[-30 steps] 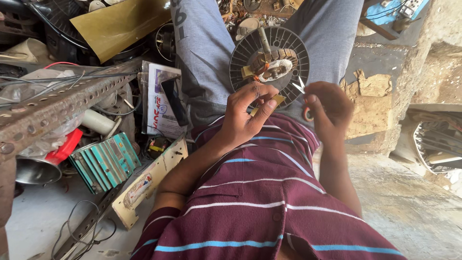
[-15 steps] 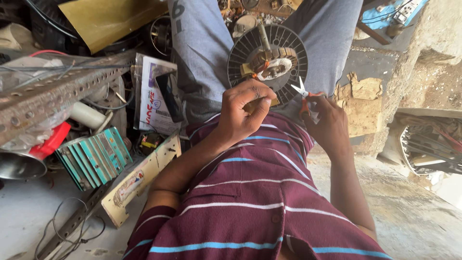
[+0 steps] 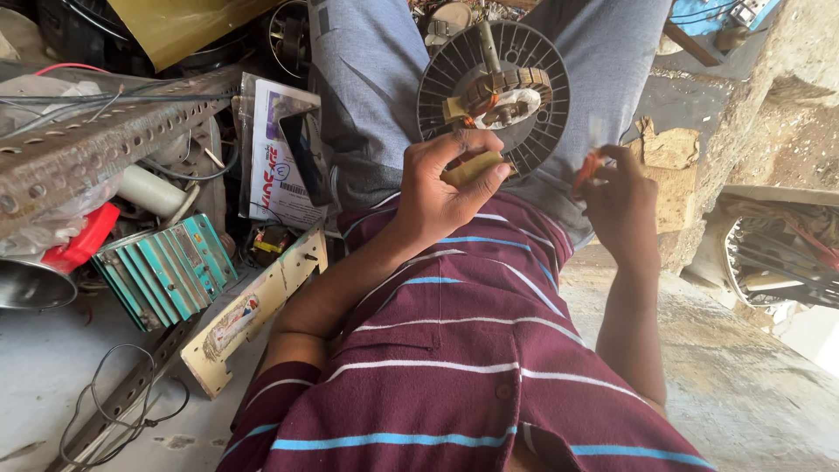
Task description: The person sits on the floor and repairs an electrical motor stator. They use scissors to cut wires and a screwdriver to adjust components, then apply insulating tape to the windings.
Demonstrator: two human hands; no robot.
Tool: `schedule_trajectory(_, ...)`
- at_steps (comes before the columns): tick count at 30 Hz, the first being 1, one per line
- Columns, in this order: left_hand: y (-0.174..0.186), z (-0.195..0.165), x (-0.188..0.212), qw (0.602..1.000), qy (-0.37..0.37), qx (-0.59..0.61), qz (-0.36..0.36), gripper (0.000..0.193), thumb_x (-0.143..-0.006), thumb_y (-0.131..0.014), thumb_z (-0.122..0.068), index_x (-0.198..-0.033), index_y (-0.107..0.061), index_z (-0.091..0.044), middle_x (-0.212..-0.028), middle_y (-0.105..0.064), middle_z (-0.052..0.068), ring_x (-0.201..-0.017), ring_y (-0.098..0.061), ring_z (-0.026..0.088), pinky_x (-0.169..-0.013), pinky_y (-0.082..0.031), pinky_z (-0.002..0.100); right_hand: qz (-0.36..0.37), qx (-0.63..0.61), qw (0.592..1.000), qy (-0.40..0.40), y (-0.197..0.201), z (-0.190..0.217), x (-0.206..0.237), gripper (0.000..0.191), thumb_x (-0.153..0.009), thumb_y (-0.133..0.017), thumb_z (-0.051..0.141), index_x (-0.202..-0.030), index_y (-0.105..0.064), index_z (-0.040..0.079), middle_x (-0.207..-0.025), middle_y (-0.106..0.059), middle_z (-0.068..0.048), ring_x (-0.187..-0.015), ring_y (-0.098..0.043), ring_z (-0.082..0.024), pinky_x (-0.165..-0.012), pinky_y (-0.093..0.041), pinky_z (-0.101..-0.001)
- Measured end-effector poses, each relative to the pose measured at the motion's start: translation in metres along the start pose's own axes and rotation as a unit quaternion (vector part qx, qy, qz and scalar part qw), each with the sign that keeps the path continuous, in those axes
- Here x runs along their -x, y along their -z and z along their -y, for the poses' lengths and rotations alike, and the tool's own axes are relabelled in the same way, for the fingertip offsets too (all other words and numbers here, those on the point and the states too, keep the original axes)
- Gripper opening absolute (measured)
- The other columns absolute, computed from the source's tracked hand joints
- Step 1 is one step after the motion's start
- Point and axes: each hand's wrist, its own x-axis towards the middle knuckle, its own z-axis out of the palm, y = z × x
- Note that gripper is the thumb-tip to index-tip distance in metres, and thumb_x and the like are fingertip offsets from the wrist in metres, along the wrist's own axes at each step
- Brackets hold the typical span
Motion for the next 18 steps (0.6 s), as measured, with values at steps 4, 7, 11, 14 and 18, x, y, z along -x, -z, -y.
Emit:
schedule_trajectory(4, -0.001, 0.001, 0.000, 1.000, -0.026, -0.015, 0.001, 0.021, -0.097, -0.078, -0.011, -0.113, -0.070, -0.002, -0.097, -0.076, 0.008, -0.088, -0.076, 0.014, -0.080, -0.060, 0.027, 0.113, -0.169, 0.972, 0.117, -0.001, 0.010, 0.015, 0.040, -0.080, -0.087, 0.013, -0.110, -0.064, -0.001, -0.083, -0.074, -0.007, -0.070, -0.071, -0.009, -0.062, -0.055, -0.0232)
schedule_trajectory(7, 0.001, 0.000, 0.001, 1.000, -0.001, 0.007, 0.019, 0.022, -0.096, -0.077, -0.010, -0.115, -0.070, -0.002, -0.095, -0.077, 0.007, -0.087, -0.077, 0.013, -0.080, -0.061, 0.027, 0.187, -0.213, 0.947, 0.151, -0.019, 0.020, 0.028, 0.041, -0.072, -0.091, 0.016, -0.102, -0.069, -0.002, -0.075, -0.069, -0.004, -0.064, -0.064, -0.008, -0.059, -0.048, -0.0214)
schedule_trajectory(11, 0.002, -0.002, -0.001, 0.999, 0.005, 0.014, 0.032, 0.019, -0.095, -0.077, -0.011, -0.110, -0.070, -0.003, -0.092, -0.076, 0.006, -0.085, -0.076, 0.012, -0.077, -0.060, 0.026, 0.198, -0.226, 0.940, 0.163, -0.034, 0.028, 0.030, 0.045, -0.072, -0.090, 0.025, -0.104, -0.072, -0.002, -0.074, -0.067, -0.001, -0.061, -0.060, -0.008, -0.056, -0.044, -0.0210)
schedule_trajectory(14, 0.002, -0.003, 0.000, 0.999, 0.012, 0.018, 0.038, 0.015, -0.095, -0.078, -0.011, -0.105, -0.070, -0.003, -0.090, -0.076, 0.005, -0.082, -0.075, 0.010, -0.074, -0.059, 0.025, 0.183, -0.193, 0.939, 0.216, -0.035, 0.033, 0.030, 0.044, -0.076, -0.089, 0.029, -0.104, -0.071, -0.001, -0.080, -0.070, -0.003, -0.066, -0.063, -0.008, -0.060, -0.047, -0.0221)
schedule_trajectory(18, 0.002, -0.002, 0.001, 0.998, 0.014, 0.032, 0.049, 0.013, -0.095, -0.077, -0.009, -0.105, -0.071, -0.003, -0.089, -0.076, 0.005, -0.081, -0.073, 0.009, -0.074, -0.057, 0.024, 0.182, -0.146, 0.955, 0.184, -0.031, 0.038, 0.029, 0.040, -0.074, -0.088, 0.027, -0.097, -0.072, 0.000, -0.061, -0.064, 0.000, -0.052, -0.057, -0.006, -0.050, -0.040, -0.0228)
